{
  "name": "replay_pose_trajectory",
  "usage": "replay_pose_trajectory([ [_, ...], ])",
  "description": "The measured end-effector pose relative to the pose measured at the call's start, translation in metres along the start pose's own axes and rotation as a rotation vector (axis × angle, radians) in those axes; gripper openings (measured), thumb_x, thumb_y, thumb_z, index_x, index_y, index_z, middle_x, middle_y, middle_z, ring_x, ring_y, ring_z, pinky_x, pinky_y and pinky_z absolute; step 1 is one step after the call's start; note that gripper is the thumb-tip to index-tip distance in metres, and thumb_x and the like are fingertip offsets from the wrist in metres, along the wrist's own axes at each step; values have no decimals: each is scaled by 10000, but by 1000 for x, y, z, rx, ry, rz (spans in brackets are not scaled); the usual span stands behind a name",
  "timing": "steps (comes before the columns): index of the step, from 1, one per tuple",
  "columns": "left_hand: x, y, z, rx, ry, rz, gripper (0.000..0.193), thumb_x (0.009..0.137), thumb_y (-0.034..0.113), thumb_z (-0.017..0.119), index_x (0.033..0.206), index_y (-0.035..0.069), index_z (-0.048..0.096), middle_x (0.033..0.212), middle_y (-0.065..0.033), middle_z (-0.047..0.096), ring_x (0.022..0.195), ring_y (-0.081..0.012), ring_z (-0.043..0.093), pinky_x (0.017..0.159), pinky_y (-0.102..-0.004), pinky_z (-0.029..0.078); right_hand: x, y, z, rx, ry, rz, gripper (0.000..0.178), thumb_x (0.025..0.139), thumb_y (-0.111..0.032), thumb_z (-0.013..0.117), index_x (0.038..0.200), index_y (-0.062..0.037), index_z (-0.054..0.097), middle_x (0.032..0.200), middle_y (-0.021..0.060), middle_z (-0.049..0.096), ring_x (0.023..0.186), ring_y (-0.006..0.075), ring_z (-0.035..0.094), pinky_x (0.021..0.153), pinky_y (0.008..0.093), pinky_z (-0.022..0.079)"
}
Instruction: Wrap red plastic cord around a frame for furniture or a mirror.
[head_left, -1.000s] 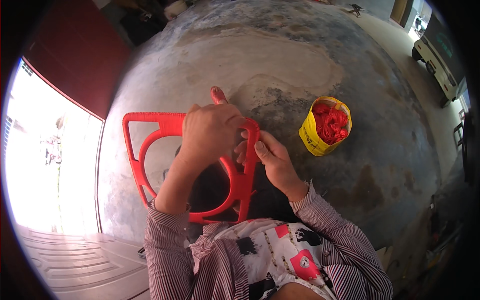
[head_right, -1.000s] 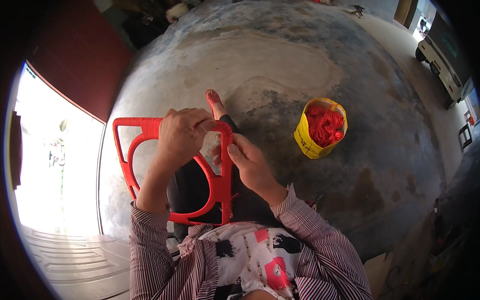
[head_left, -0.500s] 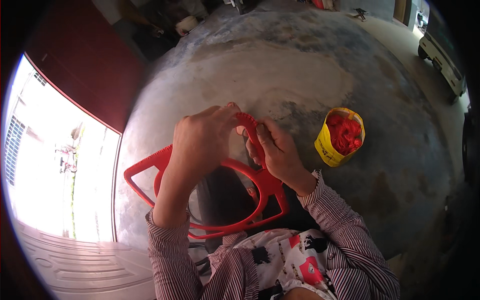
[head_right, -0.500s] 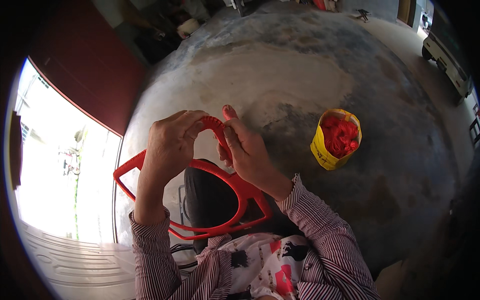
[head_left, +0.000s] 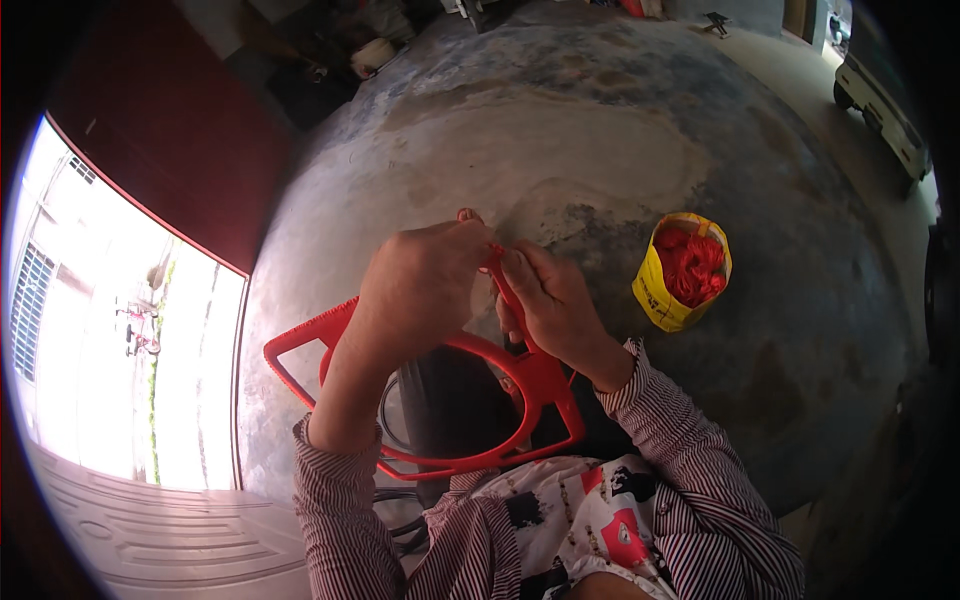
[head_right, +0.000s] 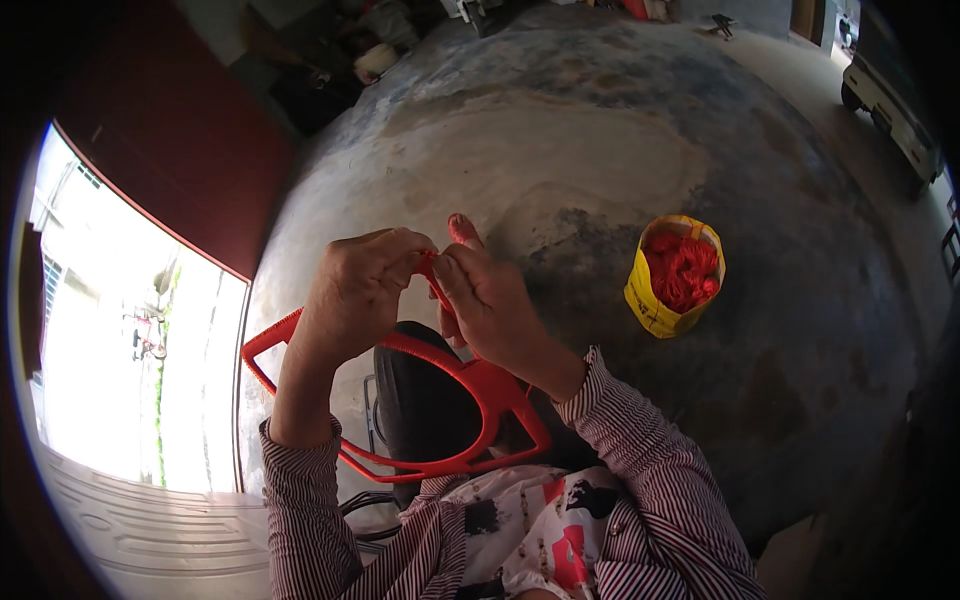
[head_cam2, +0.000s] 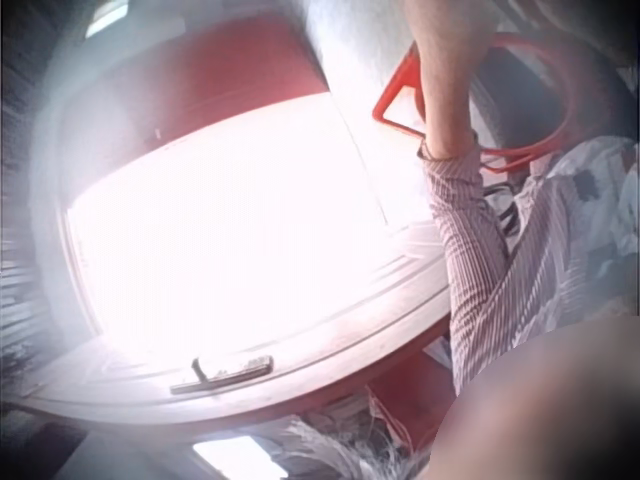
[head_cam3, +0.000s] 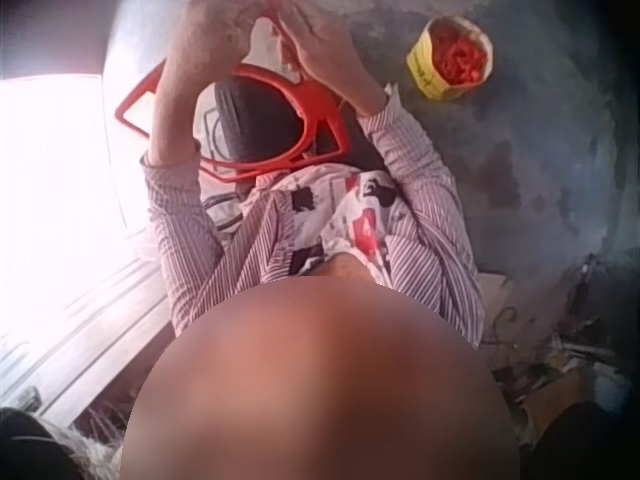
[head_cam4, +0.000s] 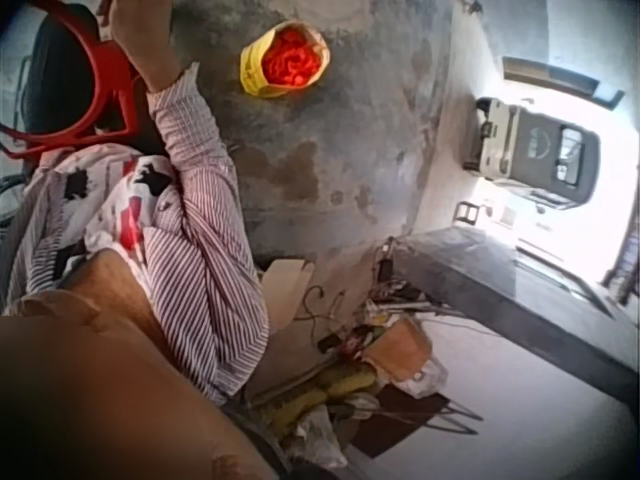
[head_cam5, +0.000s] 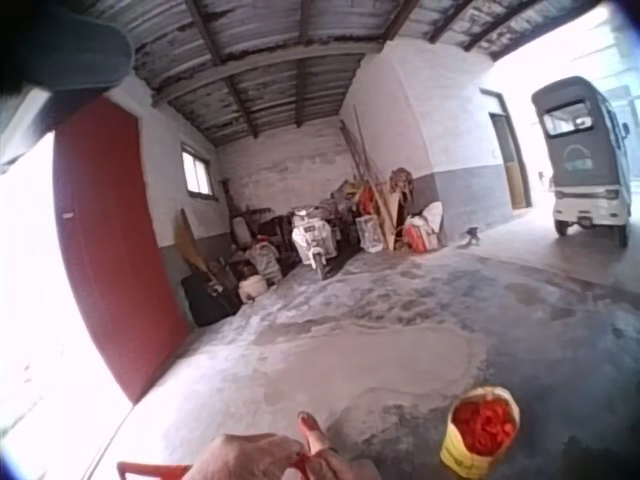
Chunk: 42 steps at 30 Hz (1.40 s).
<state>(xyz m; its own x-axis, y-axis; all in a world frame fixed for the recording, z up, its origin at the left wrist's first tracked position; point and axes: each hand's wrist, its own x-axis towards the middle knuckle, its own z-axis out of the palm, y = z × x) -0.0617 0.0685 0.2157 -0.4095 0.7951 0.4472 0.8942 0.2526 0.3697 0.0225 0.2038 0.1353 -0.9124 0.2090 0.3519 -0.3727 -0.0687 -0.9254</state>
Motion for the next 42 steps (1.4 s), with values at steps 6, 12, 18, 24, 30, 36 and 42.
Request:
replay_pose_trajectory([
  [6,2,-17,-4,-147,-156,-63,168,933,-17,524,994,-14,680,756,-100,679,668,-165,640,655,-298,528,-3,6,-2,221,-43,92,360,1074,-266,387,885,-11,557,602,34,564,477,70,520,496,226,447],
  [12,3,-23,5,-255,-139,-175,168,941,42,529,973,-7,687,717,-76,669,637,-146,622,634,-301,517,-13,15,1,144,-25,74,317,1073,-200,365,945,0,576,681,39,579,527,71,532,527,227,459],
  [18,11,-18,3,-182,-195,-238,161,926,85,547,879,3,677,627,-52,620,590,-117,588,585,-298,471,-12,16,0,112,-22,72,299,1070,-187,378,915,-5,558,665,38,560,499,66,510,489,232,434],
  [24,9,-13,20,121,-101,-230,139,918,92,562,848,30,665,623,-59,624,570,-120,596,578,-290,473,-12,22,4,152,32,79,346,1078,-246,378,891,-13,554,621,18,536,483,65,500,462,227,412],
  [30,16,-17,35,-95,-46,-316,189,952,127,532,1013,21,675,693,-67,666,669,-139,650,638,-329,518,-6,21,-6,283,40,193,396,1065,-383,395,961,-48,580,640,15,556,501,79,492,480,228,405],
  [36,-5,-29,5,-93,33,-193,217,980,150,534,1066,6,672,796,-106,694,715,-148,653,672,-320,524,-14,31,-19,390,122,241,407,1063,-383,392,964,-37,583,646,5,548,516,75,488,480,226,410],
  [42,-42,-46,-4,-34,117,-491,158,879,101,629,966,-19,684,871,-177,704,780,-271,699,720,-351,525,-10,43,-36,369,164,259,423,1055,-391,412,953,-21,589,657,26,558,532,98,507,475,245,417],
])
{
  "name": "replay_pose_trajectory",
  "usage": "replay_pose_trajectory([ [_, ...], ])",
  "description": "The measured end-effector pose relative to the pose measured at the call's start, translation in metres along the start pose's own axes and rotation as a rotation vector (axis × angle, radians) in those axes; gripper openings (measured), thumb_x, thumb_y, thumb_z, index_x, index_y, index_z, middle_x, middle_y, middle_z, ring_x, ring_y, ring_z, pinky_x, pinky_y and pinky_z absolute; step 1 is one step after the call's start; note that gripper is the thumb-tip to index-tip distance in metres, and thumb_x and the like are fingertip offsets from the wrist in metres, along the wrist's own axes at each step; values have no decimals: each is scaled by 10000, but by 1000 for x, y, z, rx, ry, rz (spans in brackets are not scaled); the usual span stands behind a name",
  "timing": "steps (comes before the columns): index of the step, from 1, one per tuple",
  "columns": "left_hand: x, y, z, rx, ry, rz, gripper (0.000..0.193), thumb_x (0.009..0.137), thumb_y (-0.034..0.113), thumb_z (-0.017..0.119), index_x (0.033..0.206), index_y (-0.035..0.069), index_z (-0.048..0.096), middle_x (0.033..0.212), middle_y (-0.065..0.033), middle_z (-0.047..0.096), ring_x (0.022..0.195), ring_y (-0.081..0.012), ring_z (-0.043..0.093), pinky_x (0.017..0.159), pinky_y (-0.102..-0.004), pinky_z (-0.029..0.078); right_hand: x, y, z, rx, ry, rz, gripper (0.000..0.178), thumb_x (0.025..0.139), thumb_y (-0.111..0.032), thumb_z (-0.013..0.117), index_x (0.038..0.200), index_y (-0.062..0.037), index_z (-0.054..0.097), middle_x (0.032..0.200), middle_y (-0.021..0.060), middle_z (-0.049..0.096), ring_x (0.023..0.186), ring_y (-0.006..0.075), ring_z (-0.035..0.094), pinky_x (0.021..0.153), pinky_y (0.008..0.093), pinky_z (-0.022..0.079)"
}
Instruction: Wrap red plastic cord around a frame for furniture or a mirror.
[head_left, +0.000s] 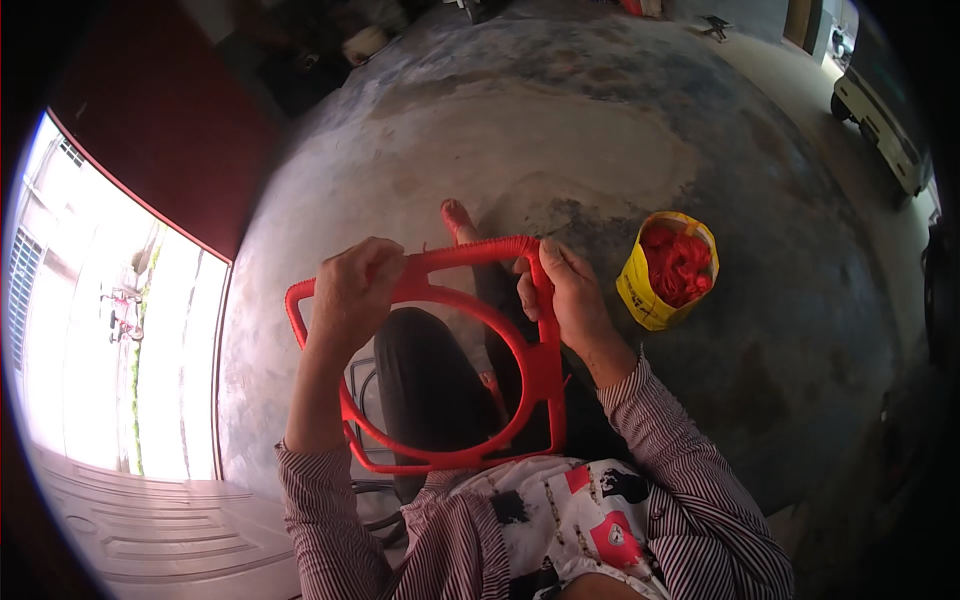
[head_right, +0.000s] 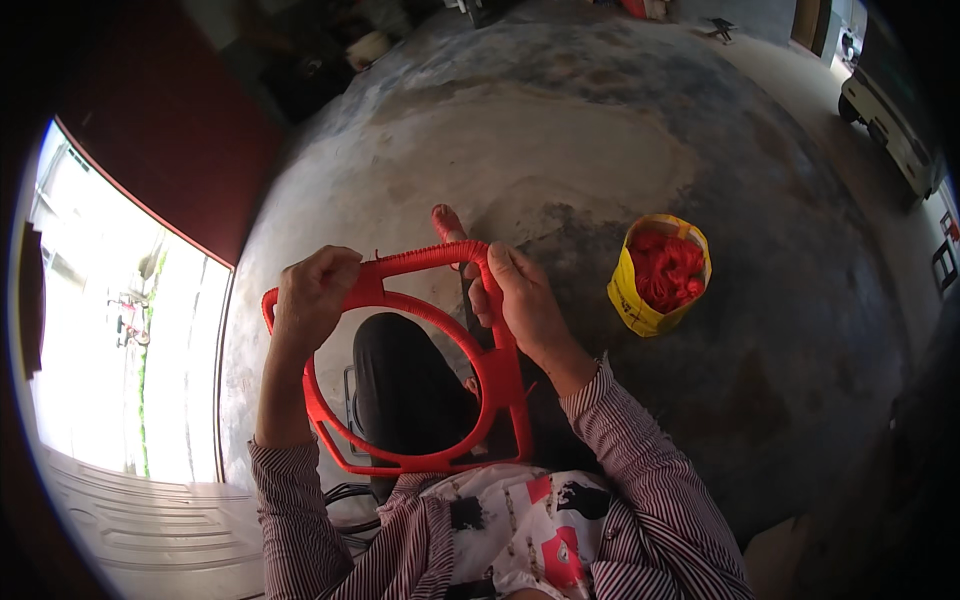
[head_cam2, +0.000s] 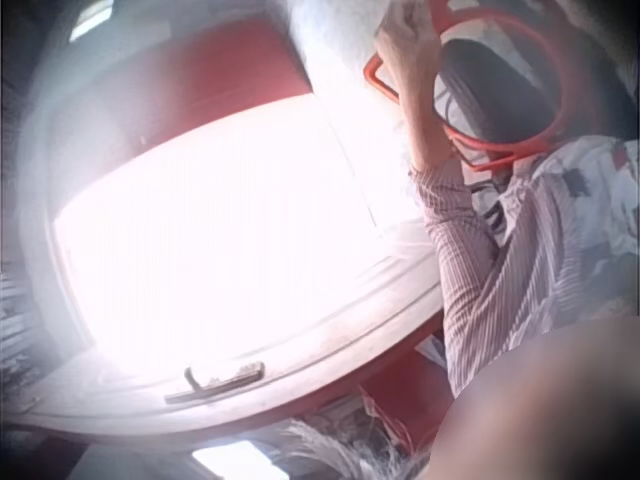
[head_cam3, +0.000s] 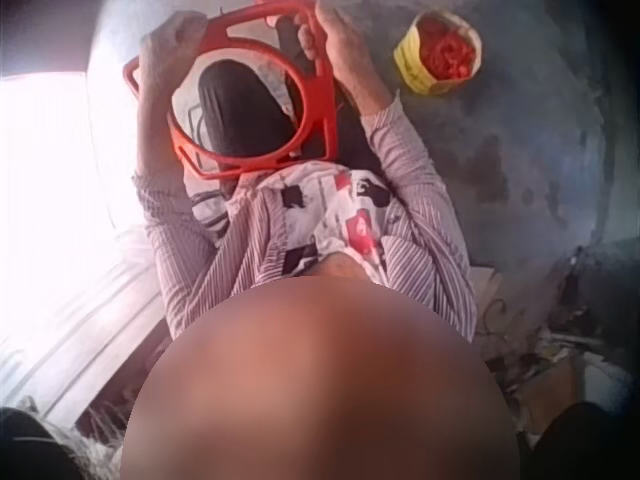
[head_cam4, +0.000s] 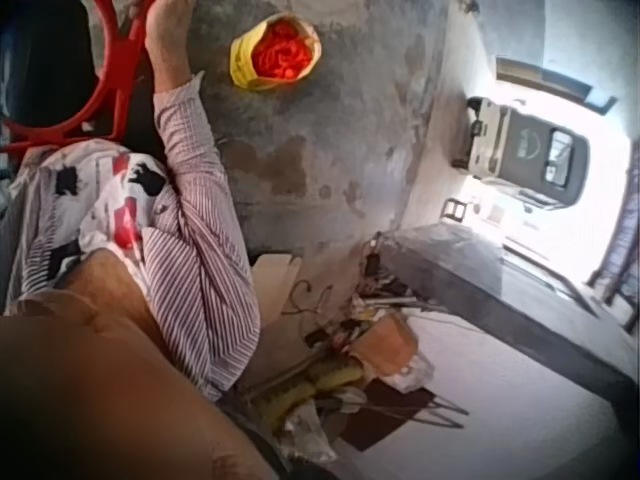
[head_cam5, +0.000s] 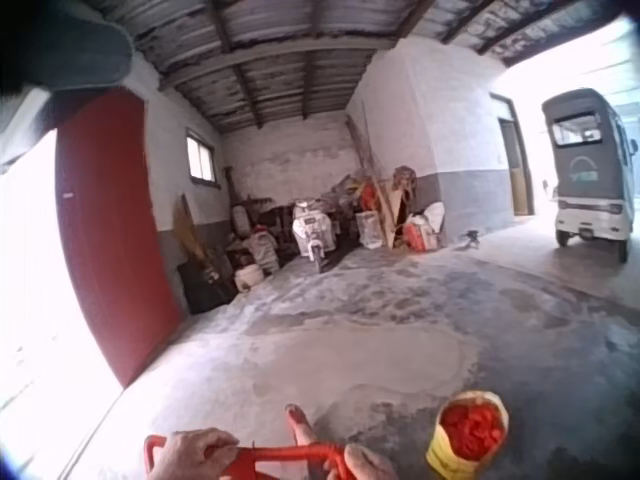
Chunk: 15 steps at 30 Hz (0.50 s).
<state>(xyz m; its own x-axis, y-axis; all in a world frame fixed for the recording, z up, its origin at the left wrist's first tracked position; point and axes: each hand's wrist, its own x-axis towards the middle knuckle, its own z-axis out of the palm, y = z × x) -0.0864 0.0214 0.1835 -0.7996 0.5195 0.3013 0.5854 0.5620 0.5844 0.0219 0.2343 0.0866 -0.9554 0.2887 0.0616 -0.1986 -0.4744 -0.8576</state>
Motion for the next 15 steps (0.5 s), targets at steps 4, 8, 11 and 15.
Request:
replay_pose_trajectory([
  [4,-9,-12,12,-16,93,101,149,863,97,646,955,-15,684,894,-185,701,816,-340,689,735,-385,528,17,-3,0,-168,-55,-3,353,1041,-370,466,923,-53,565,638,16,529,502,92,475,465,238,403],
  [8,-10,-9,25,39,162,150,173,835,71,651,996,12,672,976,-170,690,947,-373,643,860,-431,483,27,-1,-3,-286,2,-13,284,1023,-339,521,886,-90,523,602,-2,474,451,79,413,433,241,371],
  [11,-21,-15,24,96,297,330,206,827,67,658,1028,19,662,1080,-157,670,1015,-355,619,920,-435,453,26,7,-19,-155,87,22,268,1024,-328,516,885,-100,517,586,-10,442,436,79,383,414,252,347],
  [15,-42,-53,2,6,617,159,225,842,28,635,1066,19,660,1145,-121,667,1070,-265,625,942,-374,463,21,8,-46,-33,178,46,264,1027,-329,506,870,-117,500,569,-15,424,413,88,362,405,253,326],
])
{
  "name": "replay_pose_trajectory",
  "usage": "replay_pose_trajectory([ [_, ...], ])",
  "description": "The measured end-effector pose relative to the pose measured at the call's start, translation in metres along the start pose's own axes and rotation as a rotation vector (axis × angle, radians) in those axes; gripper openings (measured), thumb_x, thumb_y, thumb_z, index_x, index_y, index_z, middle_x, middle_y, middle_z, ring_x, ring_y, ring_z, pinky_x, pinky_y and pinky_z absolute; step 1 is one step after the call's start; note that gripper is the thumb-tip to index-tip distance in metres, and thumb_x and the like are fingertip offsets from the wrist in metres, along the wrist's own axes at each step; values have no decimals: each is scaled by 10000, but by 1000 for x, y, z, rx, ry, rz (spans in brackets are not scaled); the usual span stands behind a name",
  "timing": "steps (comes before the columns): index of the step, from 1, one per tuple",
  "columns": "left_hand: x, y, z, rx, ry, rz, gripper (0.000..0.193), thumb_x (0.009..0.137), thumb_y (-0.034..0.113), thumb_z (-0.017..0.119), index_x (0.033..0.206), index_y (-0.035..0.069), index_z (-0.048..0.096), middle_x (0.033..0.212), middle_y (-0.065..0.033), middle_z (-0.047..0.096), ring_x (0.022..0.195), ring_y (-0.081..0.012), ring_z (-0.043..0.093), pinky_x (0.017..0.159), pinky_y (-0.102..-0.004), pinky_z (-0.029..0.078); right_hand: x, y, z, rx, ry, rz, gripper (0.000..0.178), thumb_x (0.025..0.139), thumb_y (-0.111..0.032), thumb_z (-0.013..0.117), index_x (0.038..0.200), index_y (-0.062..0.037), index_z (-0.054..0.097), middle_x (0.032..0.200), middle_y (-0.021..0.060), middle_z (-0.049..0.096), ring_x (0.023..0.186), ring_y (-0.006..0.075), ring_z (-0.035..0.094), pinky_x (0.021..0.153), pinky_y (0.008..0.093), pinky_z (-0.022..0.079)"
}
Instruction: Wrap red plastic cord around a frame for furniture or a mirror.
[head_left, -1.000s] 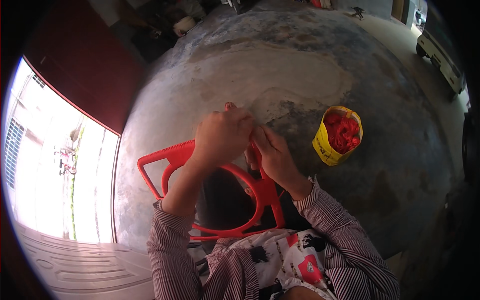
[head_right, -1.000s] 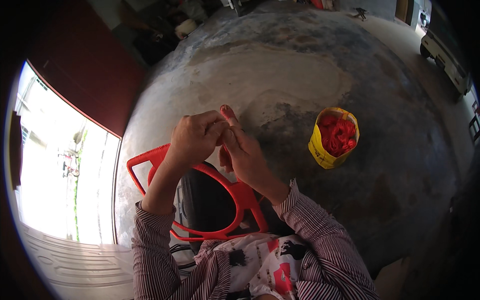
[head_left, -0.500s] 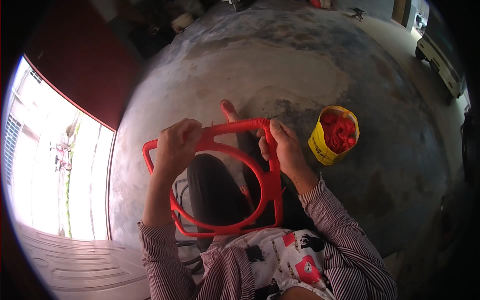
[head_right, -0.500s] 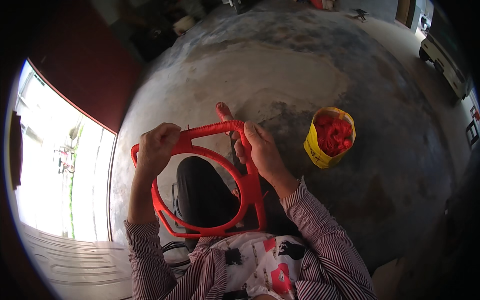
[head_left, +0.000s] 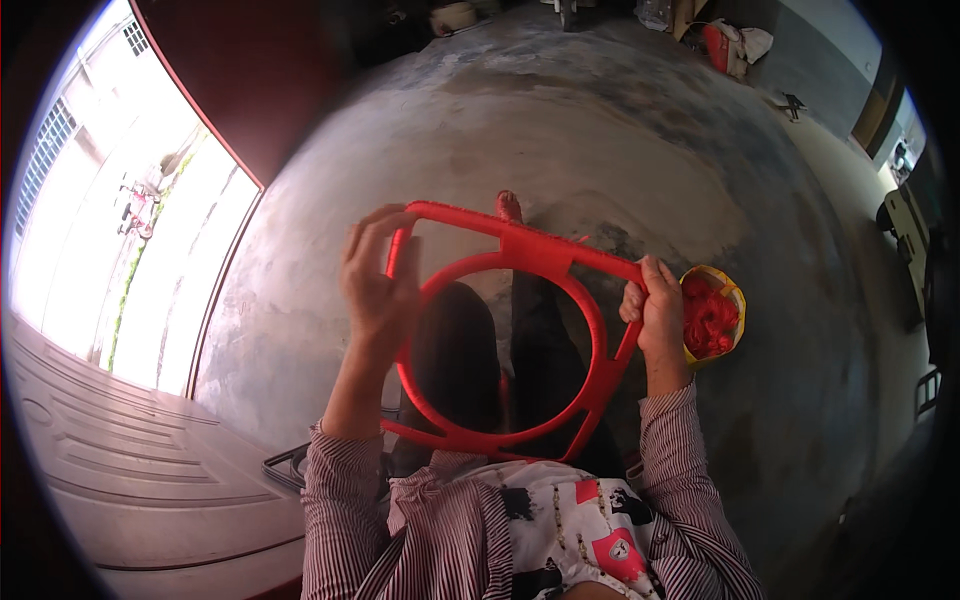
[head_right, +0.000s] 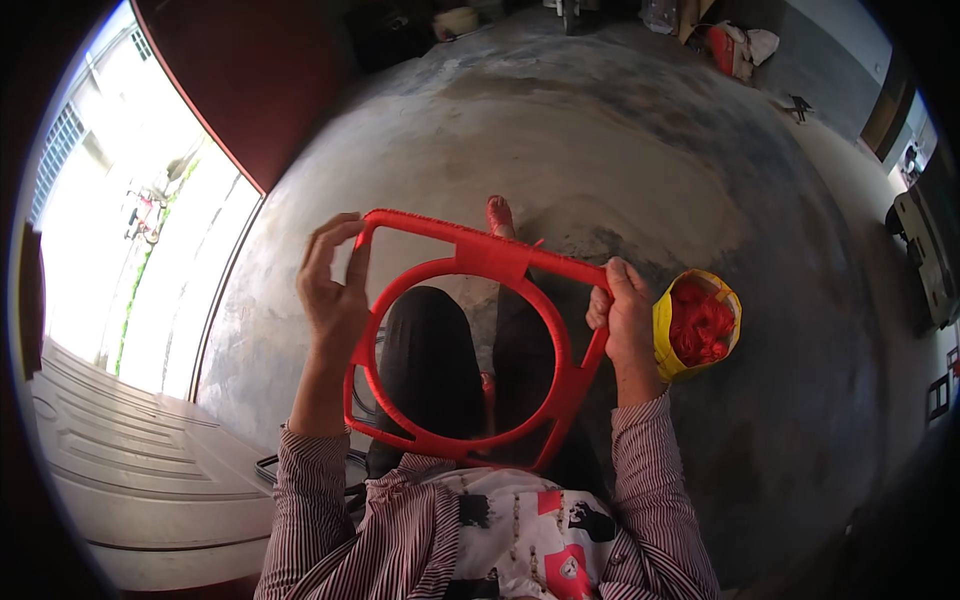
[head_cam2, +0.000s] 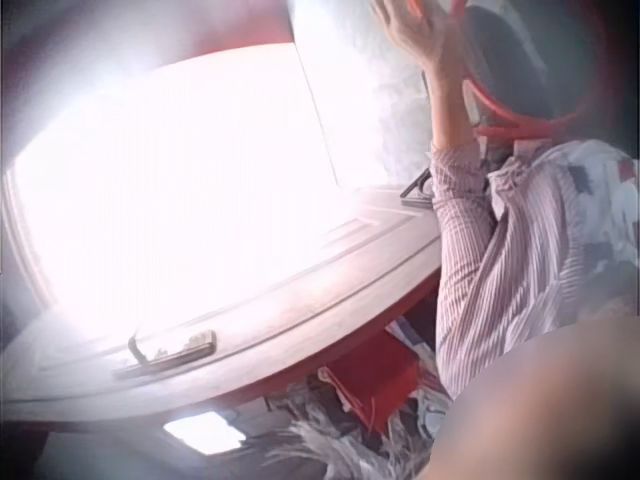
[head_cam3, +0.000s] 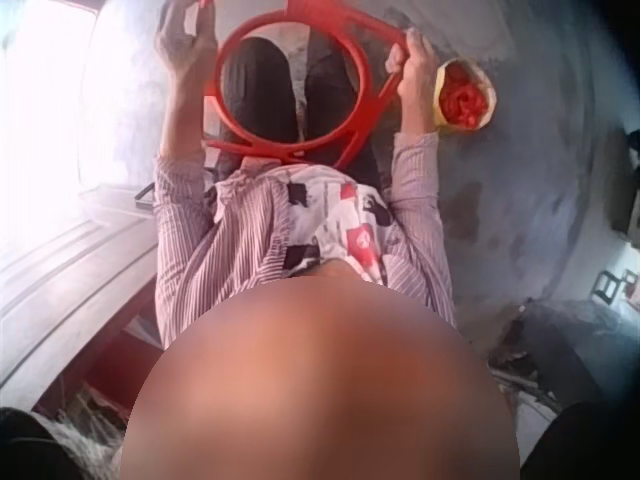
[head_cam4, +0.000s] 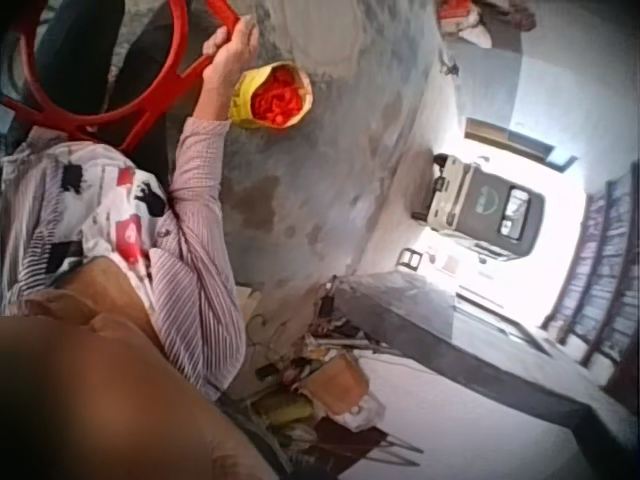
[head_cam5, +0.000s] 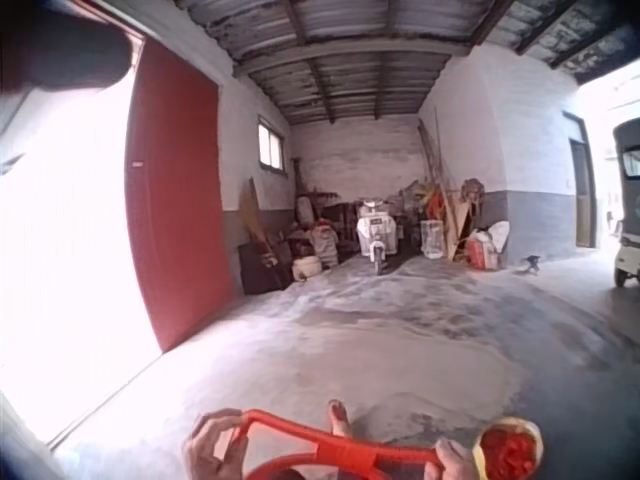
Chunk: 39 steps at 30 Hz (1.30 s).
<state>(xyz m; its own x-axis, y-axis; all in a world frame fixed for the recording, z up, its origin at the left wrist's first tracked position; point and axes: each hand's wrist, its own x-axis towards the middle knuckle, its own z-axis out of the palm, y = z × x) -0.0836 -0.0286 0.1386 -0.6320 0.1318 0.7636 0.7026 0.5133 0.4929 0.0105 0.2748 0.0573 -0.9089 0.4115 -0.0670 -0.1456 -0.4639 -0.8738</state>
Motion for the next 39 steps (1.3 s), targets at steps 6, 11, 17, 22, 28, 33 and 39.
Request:
replay_pose_trajectory([
  [6,4,-53,-22,-613,-205,-700,403,1048,284,381,1167,-12,628,1028,-122,672,881,-166,624,817,-315,496,6,5,0,19,-15,33,266,1033,-340,486,868,-131,495,540,-21,404,394,96,357,401,258,309],
  [11,16,-47,-19,-854,-396,-756,392,1039,273,415,1240,-14,590,850,-82,669,623,-133,571,598,-264,469,9,5,8,-11,-47,43,281,1025,-361,501,864,-131,493,534,-24,394,394,94,354,406,257,309],
  [17,10,-76,-17,-871,-426,-888,346,1048,235,386,1144,-11,609,819,-88,645,591,-132,521,565,-277,422,1,29,2,119,-184,115,286,1012,-386,515,985,-106,572,721,44,539,566,146,508,488,280,410],
  [22,-8,-76,-23,-1018,-335,-893,397,1061,250,343,1144,-39,601,1027,-153,685,892,-206,639,852,-339,517,-32,75,-18,177,-342,314,447,1002,-441,498,1255,-77,557,1111,120,665,863,235,659,705,419,565],
  [28,-88,-118,-27,-1463,-403,-1064,705,1062,463,186,1403,-120,389,1365,-237,530,1276,-312,511,1114,-417,372,-25,107,-54,339,-242,442,438,1031,-411,445,1287,-71,550,1093,95,670,811,216,649,675,428,566],
  [33,-141,-101,-28,-1578,-243,-1150,781,1033,538,244,1440,-123,331,1442,-228,456,1330,-311,454,1135,-423,337,-19,118,-69,359,-218,510,430,1034,-389,450,1276,-49,556,1113,110,667,808,216,647,678,426,571],
  [39,-155,-89,-29,-1698,-97,-1089,868,988,606,333,1453,-126,294,1491,-229,389,1369,-313,403,1160,-421,291,-23,122,-74,364,-213,514,418,1036,-375,453,1268,-45,562,1126,110,665,823,206,644,675,421,565],
])
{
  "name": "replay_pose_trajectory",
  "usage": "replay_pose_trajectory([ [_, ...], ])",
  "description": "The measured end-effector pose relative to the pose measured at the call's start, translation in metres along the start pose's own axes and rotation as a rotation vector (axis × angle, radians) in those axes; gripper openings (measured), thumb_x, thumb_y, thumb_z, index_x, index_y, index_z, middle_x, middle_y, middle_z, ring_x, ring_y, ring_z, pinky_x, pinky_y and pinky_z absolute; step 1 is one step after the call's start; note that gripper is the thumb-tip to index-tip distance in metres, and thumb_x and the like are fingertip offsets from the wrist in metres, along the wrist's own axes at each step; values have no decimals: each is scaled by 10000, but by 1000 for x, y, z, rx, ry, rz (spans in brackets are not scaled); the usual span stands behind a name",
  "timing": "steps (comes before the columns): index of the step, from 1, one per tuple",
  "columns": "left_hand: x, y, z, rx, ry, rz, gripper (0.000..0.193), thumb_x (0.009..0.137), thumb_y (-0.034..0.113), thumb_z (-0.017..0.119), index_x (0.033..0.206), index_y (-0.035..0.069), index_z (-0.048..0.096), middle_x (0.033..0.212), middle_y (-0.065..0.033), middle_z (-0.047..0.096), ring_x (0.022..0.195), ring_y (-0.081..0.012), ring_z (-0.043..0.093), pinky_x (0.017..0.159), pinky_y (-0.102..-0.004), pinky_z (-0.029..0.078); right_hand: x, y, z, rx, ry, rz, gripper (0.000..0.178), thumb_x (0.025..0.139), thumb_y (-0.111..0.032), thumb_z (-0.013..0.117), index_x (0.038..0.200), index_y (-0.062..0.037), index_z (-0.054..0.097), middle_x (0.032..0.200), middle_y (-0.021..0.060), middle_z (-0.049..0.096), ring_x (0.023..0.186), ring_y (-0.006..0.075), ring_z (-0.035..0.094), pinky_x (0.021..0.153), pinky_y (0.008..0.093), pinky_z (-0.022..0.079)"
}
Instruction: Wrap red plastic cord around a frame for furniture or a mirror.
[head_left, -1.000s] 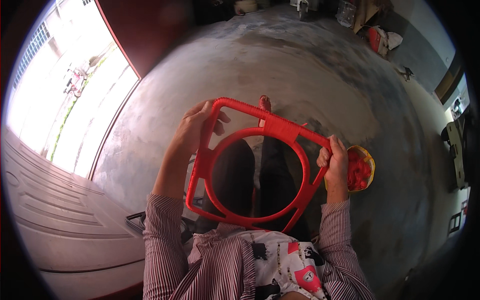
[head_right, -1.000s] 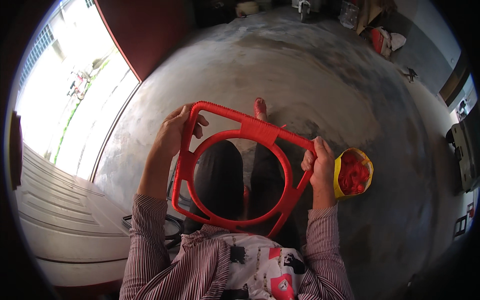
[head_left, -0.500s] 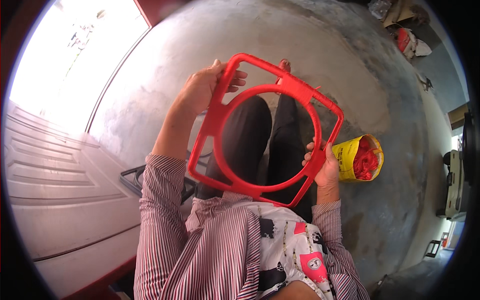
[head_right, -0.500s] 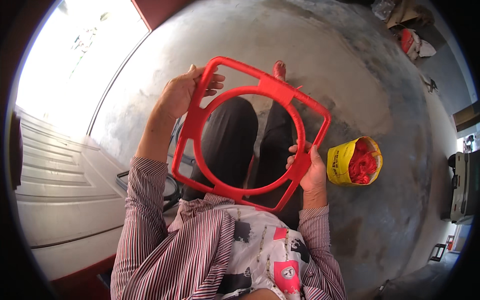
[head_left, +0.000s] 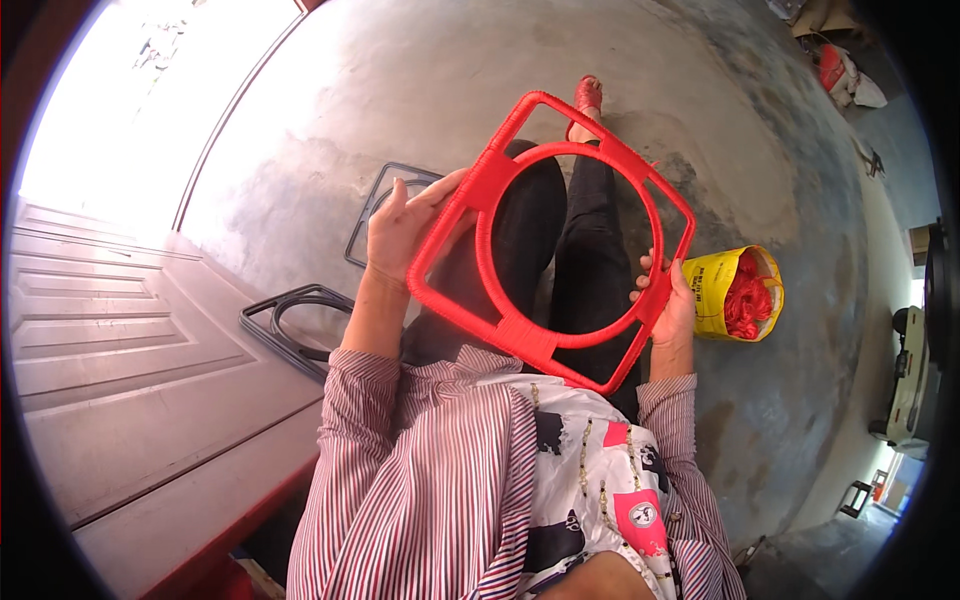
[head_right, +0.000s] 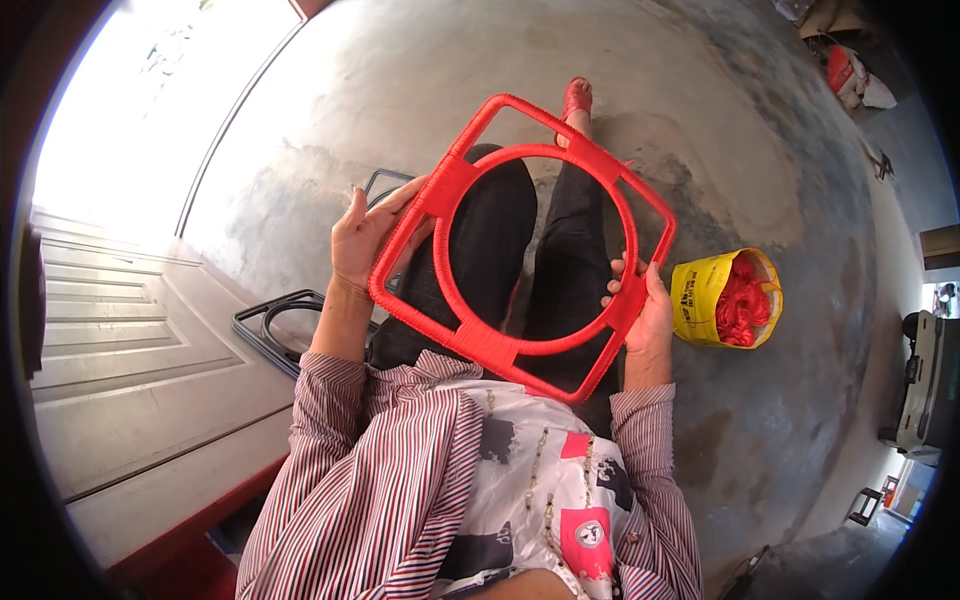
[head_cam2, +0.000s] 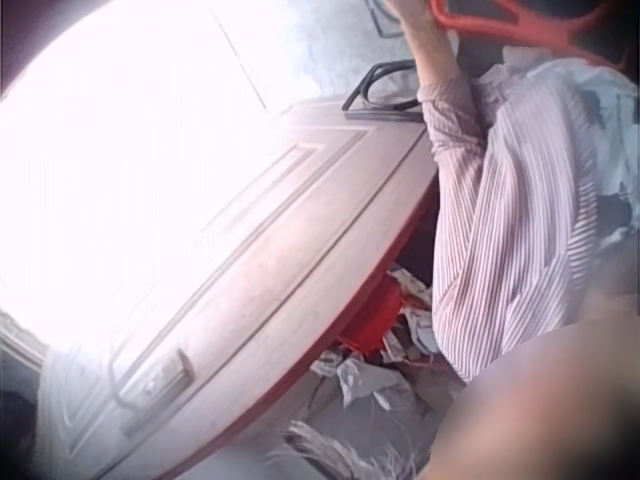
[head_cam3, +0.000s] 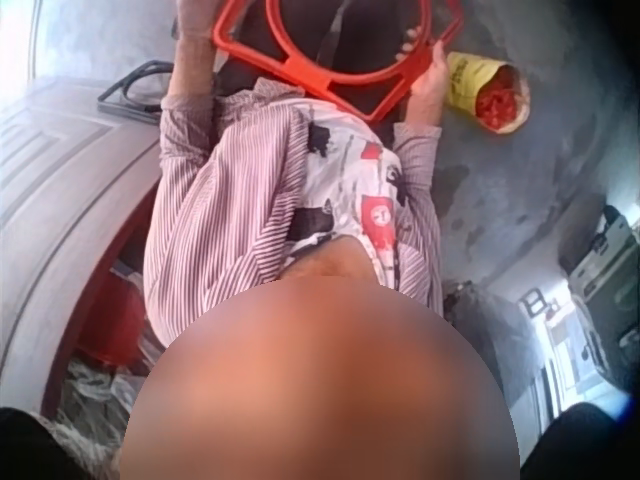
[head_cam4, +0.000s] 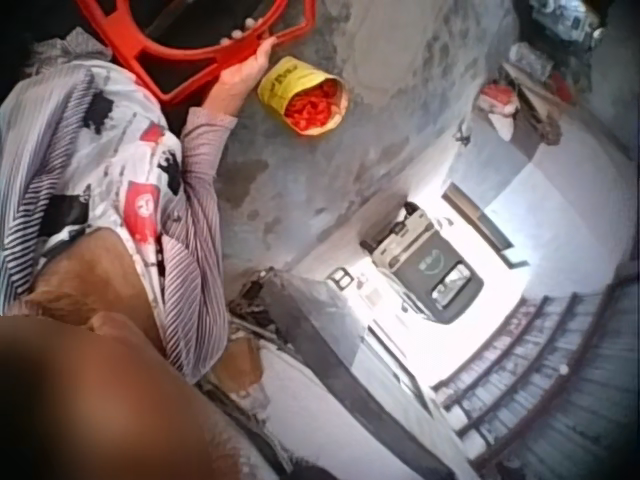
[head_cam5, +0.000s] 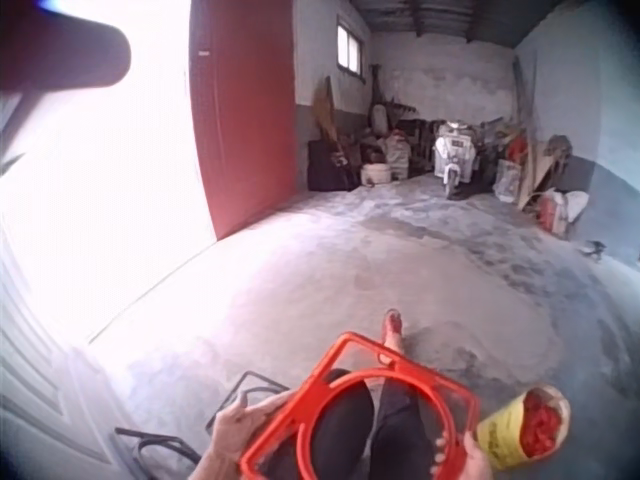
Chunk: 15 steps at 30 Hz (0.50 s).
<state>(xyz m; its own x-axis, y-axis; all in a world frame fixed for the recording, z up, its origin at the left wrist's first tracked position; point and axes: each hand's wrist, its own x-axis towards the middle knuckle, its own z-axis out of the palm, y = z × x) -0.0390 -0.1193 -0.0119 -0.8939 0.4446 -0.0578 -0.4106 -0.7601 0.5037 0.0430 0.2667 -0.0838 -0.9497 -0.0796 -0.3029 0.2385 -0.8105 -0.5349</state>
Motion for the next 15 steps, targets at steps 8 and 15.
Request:
replay_pose_trajectory([
  [8,-13,-9,12,-260,22,65,935,954,645,385,1454,-134,254,1492,-281,344,1396,-359,352,1177,-445,270,1,2,-9,35,38,32,417,1037,-387,440,1229,-44,578,1114,116,668,838,208,641,695,410,549],
  [15,-25,-18,18,-323,84,88,880,962,612,397,1456,-107,284,1511,-280,326,1410,-375,335,1174,-470,277,0,1,-3,129,23,47,404,1043,-365,430,1223,-36,578,1122,121,665,876,218,643,723,416,535],
])
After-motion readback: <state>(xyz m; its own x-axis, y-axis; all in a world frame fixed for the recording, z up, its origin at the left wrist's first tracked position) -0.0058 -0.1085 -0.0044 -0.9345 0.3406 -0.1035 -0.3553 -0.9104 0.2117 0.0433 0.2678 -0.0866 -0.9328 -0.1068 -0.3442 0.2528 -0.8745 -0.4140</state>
